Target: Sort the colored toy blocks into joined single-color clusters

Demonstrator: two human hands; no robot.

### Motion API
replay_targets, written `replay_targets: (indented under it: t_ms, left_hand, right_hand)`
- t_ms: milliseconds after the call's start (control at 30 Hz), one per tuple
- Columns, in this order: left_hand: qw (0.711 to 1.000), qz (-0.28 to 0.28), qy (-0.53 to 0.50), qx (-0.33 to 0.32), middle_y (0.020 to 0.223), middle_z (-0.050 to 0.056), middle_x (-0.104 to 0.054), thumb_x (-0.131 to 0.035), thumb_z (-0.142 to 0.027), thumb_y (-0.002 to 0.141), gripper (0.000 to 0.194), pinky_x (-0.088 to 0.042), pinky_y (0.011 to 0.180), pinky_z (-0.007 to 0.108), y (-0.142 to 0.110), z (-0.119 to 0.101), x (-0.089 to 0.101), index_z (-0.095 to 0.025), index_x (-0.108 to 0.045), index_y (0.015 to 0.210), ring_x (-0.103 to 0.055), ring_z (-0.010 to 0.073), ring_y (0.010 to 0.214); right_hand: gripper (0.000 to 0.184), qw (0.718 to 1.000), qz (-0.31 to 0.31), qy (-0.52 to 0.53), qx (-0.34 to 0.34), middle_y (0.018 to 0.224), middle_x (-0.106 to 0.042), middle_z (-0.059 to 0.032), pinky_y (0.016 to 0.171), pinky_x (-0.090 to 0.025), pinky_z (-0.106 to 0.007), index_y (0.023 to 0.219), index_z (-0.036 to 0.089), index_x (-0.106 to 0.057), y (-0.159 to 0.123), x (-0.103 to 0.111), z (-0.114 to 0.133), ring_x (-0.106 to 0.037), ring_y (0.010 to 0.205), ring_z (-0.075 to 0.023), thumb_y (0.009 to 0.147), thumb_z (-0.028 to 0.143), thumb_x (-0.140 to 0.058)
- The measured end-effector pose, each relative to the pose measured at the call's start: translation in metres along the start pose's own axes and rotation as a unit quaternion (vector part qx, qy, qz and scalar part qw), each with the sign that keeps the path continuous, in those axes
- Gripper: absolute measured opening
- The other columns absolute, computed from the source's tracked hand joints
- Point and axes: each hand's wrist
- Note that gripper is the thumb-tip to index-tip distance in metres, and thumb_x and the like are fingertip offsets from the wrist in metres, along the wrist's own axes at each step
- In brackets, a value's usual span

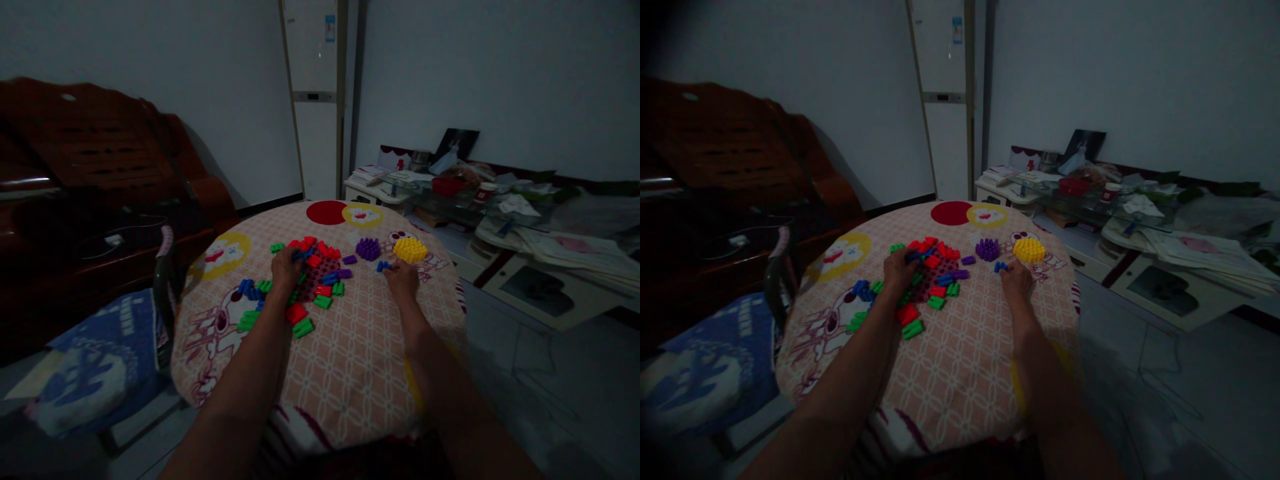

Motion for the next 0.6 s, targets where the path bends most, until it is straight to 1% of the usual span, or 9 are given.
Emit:
replay_targets:
  t_ms: [33, 100, 200, 267, 333, 367, 433, 500, 600]
  left_hand:
    - [0.999, -0.001, -0.037, -0.001, 0.110, 0.011, -0.074, -0.065, -0.015, 0.076, 0.033, -0.051, 0.099, 0.044, -0.001, -0.005, 0.000, -0.015, -0.072, 0.108, -0.068, 0.0288, 0.105]
    - [0.993, 0.019, -0.119, -0.006, 0.104, 0.009, -0.075, -0.067, -0.020, 0.076, 0.032, -0.054, 0.091, 0.040, -0.003, -0.017, -0.003, -0.016, -0.072, 0.108, -0.069, 0.0253, 0.096]
    - [0.974, 0.072, -0.213, -0.017, 0.094, 0.006, -0.075, -0.068, -0.023, 0.075, 0.032, -0.056, 0.080, 0.034, -0.010, -0.038, -0.009, -0.015, -0.072, 0.106, -0.069, 0.0212, 0.085]
    - [0.968, 0.103, -0.229, -0.028, 0.089, 0.005, -0.075, -0.070, -0.023, 0.075, 0.032, -0.055, 0.075, 0.032, -0.017, -0.053, -0.014, -0.015, -0.072, 0.106, -0.068, 0.0200, 0.080]
    - [0.967, 0.125, -0.216, -0.050, 0.086, 0.005, -0.074, -0.071, -0.022, 0.075, 0.031, -0.054, 0.074, 0.031, -0.025, -0.066, -0.018, -0.015, -0.073, 0.105, -0.067, 0.0193, 0.078]
    - [0.967, 0.133, -0.206, -0.066, 0.087, 0.004, -0.074, -0.071, -0.021, 0.076, 0.030, -0.054, 0.076, 0.031, -0.029, -0.072, -0.020, -0.016, -0.073, 0.105, -0.067, 0.0189, 0.078]
    - [0.965, 0.148, -0.196, -0.095, 0.090, 0.004, -0.074, -0.071, -0.020, 0.077, 0.028, -0.054, 0.078, 0.030, -0.037, -0.080, -0.024, -0.017, -0.072, 0.105, -0.067, 0.0183, 0.081]
    - [0.957, 0.169, -0.206, -0.111, 0.094, 0.005, -0.073, -0.069, -0.019, 0.080, 0.028, -0.054, 0.077, 0.029, -0.043, -0.086, -0.030, -0.018, -0.070, 0.108, -0.067, 0.0173, 0.082]
    - [0.942, 0.214, -0.242, -0.095, 0.095, 0.005, -0.072, -0.067, -0.017, 0.081, 0.032, -0.053, 0.066, 0.025, -0.047, -0.091, -0.039, -0.017, -0.067, 0.113, -0.066, 0.0144, 0.072]
  right_hand:
    - [0.010, 1.000, 0.002, 0.006, -0.004, 0.077, -0.071, -0.0030, 0.069, -0.044, -0.030, 0.075, 0.022, -0.066, 0.000, 0.001, 0.000, -0.063, 0.072, -0.0202, 0.071, 0.030, -0.069]
    - [0.017, 1.000, -0.007, 0.021, -0.011, 0.079, -0.072, -0.0052, 0.070, -0.044, -0.031, 0.083, 0.020, -0.069, 0.000, 0.002, 0.002, -0.063, 0.074, -0.0218, 0.072, 0.033, -0.070]
    - [0.024, 0.997, -0.060, 0.046, 0.012, 0.085, -0.073, -0.0086, 0.075, -0.045, -0.033, 0.093, 0.018, -0.071, -0.003, 0.003, 0.006, -0.064, 0.079, -0.0232, 0.078, 0.036, -0.065]
    - [0.023, 0.993, -0.090, 0.064, 0.052, 0.090, -0.073, -0.0101, 0.080, -0.045, -0.033, 0.094, 0.017, -0.071, -0.005, 0.003, 0.010, -0.064, 0.083, -0.0230, 0.082, 0.033, -0.059]
    - [0.024, 0.989, -0.099, 0.080, 0.080, 0.092, -0.073, -0.0111, 0.082, -0.046, -0.033, 0.094, 0.017, -0.071, -0.007, 0.002, 0.012, -0.064, 0.085, -0.0228, 0.085, 0.030, -0.053]
    - [0.025, 0.988, -0.097, 0.086, 0.083, 0.093, -0.073, -0.0115, 0.082, -0.046, -0.033, 0.094, 0.016, -0.072, -0.007, 0.001, 0.011, -0.065, 0.086, -0.0231, 0.085, 0.029, -0.051]
    - [0.028, 0.989, -0.091, 0.095, 0.062, 0.093, -0.074, -0.0125, 0.082, -0.046, -0.033, 0.095, 0.015, -0.072, -0.004, 0.000, 0.007, -0.065, 0.087, -0.0238, 0.085, 0.027, -0.049]
    - [0.030, 0.991, -0.084, 0.102, 0.020, 0.091, -0.074, -0.0132, 0.081, -0.047, -0.034, 0.093, 0.013, -0.073, 0.000, 0.000, 0.000, -0.066, 0.085, -0.0244, 0.083, 0.026, -0.048]
    - [0.031, 0.990, -0.070, 0.116, -0.024, 0.081, -0.073, -0.0113, 0.075, -0.047, -0.032, 0.086, 0.014, -0.074, 0.006, -0.002, -0.012, -0.065, 0.078, -0.0237, 0.083, 0.029, -0.047]
Point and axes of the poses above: each hand's wrist, its own y-axis towards the middle knuckle, its own x-axis out of the back of the hand, z = x × y
